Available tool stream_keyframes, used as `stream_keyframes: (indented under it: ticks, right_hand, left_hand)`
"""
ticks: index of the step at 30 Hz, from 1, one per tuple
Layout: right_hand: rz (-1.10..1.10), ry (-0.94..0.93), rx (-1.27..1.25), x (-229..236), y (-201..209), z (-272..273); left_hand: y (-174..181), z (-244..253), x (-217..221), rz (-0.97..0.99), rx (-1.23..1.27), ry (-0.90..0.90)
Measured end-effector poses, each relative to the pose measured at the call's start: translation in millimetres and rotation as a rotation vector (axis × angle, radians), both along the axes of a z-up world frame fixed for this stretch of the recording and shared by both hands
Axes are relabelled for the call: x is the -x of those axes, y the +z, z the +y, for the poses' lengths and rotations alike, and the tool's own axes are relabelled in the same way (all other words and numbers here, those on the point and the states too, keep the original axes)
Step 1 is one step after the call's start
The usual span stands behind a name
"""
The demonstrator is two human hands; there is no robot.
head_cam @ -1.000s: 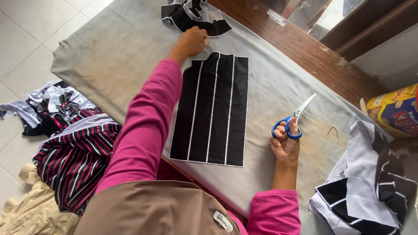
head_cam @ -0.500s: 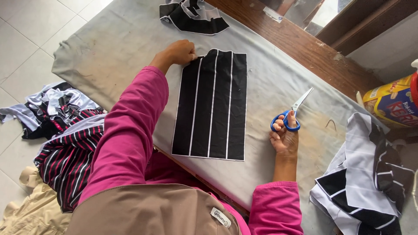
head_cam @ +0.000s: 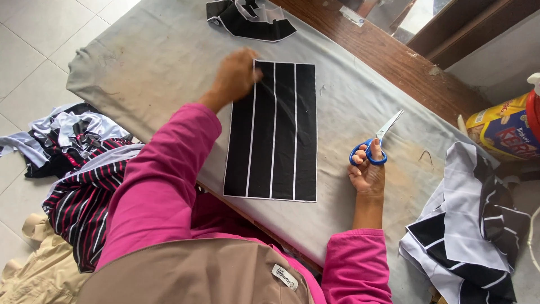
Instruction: The person cuts a black and white striped fabric into strips using blue-handled scissors on a table. They repeatedly cut along the white lines, separate the strips, and move the cut pieces aside.
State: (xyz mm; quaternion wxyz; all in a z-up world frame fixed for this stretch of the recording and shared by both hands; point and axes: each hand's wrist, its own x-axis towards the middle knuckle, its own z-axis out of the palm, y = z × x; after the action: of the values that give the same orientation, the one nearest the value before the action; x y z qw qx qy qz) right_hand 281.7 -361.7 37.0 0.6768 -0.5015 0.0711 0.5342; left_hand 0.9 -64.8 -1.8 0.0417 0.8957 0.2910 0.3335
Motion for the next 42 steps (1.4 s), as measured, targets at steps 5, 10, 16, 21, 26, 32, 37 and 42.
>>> stream_keyframes:
  ticks: [5,10,16,21,26,32,37,42]
  right_hand:
    - [-0.020,0.039,-0.060,-1.6,-8.7,-3.5]
    - [0.002,0.009,-0.053,1.6,-2.5,-0.5]
    - [0.020,0.016,-0.100,-5.3,-14.5,-0.9]
    - [-0.003,0.032,-0.062,-2.9,-8.3,-0.1]
    - [-0.010,0.035,-0.039,1.2,-2.2,1.5]
    - [0.000,0.034,-0.032,1.3,-0.9,1.1]
    - [0.009,0.048,-0.044,-0.7,-4.4,-1.3]
    - [-0.095,0.093,-0.108,-6.5,-16.9,0.8]
  left_hand:
    - [8.2,-50.6,9.7,0.507,0.262,0.150]
    - [8.4,-28.9,-24.7,0.174,-0.100,0.155]
    - [-16.8,2.2,-100.2,0.003,0.276,0.041]
    - [-52.1,21.0,-137.3,0.011,0.304,0.213]
    - [-48.6,16.5,-143.5,0.043,0.241,0.179]
    - [-30.8,1.4,-135.0,-0.158,0.192,0.093]
    - [-9.1,-50.2,-92.2,-0.212,0.067,0.039]
    - [18.3,-74.8,-29.0,0.417,0.249,0.038]
